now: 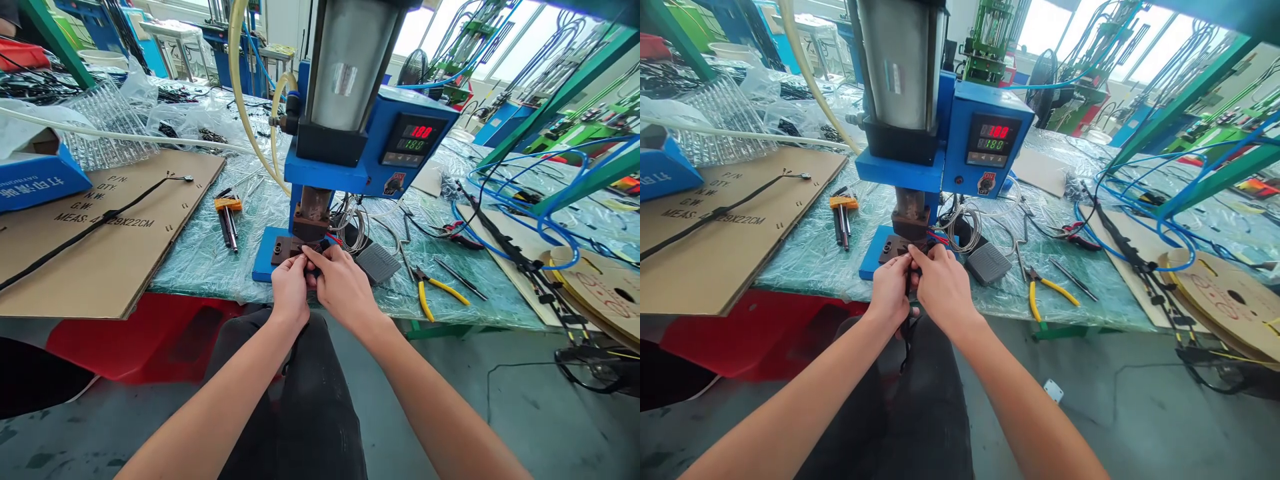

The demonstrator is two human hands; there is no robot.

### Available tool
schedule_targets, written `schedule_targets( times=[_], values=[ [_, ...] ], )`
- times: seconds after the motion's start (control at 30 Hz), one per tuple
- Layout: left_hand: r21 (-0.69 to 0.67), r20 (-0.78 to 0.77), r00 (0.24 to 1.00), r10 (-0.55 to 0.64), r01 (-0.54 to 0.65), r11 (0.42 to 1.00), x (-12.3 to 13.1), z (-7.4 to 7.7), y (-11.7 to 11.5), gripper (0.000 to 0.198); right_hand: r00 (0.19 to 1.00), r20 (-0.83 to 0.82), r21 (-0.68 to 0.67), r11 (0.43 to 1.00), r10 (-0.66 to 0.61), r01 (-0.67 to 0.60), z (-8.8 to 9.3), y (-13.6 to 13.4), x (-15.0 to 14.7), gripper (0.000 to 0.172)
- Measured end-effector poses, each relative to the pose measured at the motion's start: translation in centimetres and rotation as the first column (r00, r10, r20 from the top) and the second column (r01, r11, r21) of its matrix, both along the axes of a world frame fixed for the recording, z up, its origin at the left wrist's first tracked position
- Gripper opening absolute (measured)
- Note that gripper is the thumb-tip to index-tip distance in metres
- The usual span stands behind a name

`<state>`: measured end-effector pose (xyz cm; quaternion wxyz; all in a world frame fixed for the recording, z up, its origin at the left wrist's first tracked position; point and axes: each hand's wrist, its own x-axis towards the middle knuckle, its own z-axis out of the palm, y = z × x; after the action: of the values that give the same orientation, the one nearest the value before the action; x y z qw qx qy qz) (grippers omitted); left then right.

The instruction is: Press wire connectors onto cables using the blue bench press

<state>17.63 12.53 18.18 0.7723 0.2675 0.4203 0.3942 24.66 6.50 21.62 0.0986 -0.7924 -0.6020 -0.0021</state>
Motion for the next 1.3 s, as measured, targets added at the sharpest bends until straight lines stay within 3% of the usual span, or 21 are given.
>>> schedule_targets(
  times=[0.17,0.3,0.37,0.47,0.63,1.3],
  values=[
    [0.036,0.041,0.999,0.027,-0.028,0.999,0.1,-0.2,0.1,0.015,0.999,-0.042,0.172,0.985,0.000,0.007,-0.4,-1.3,0.2,0.054],
    [0.005,-0.008,1.000,0.021,-0.021,1.000,-0.1,0.2,0.1,0.016,0.990,-0.053,0.466,0.873,-0.133,0.142,-1.7,-3.1,2.6,0.039],
    [-0.021,-0.044,0.999,0.001,-0.002,1.000,-0.2,0.5,0.1,0.016,0.969,0.006,0.530,0.822,-0.249,0.208,-2.6,-3.9,4.4,0.038],
    [-0.026,-0.046,0.999,0.002,-0.003,1.000,-0.3,0.9,0.0,0.015,0.924,0.076,0.458,0.836,-0.374,0.301,-3.8,-4.6,6.8,0.045],
    [-0.045,-0.058,0.998,-0.009,0.006,0.999,-0.3,1.0,0.0,0.014,0.911,0.065,0.273,0.885,-0.408,0.377,-5.0,-4.9,8.0,0.051],
    [-0.029,-0.034,0.999,0.008,-0.009,1.000,-0.3,0.9,-0.1,0.014,0.914,0.088,0.224,0.902,-0.396,0.369,-5.1,-5.0,7.9,0.053]
  ],
)
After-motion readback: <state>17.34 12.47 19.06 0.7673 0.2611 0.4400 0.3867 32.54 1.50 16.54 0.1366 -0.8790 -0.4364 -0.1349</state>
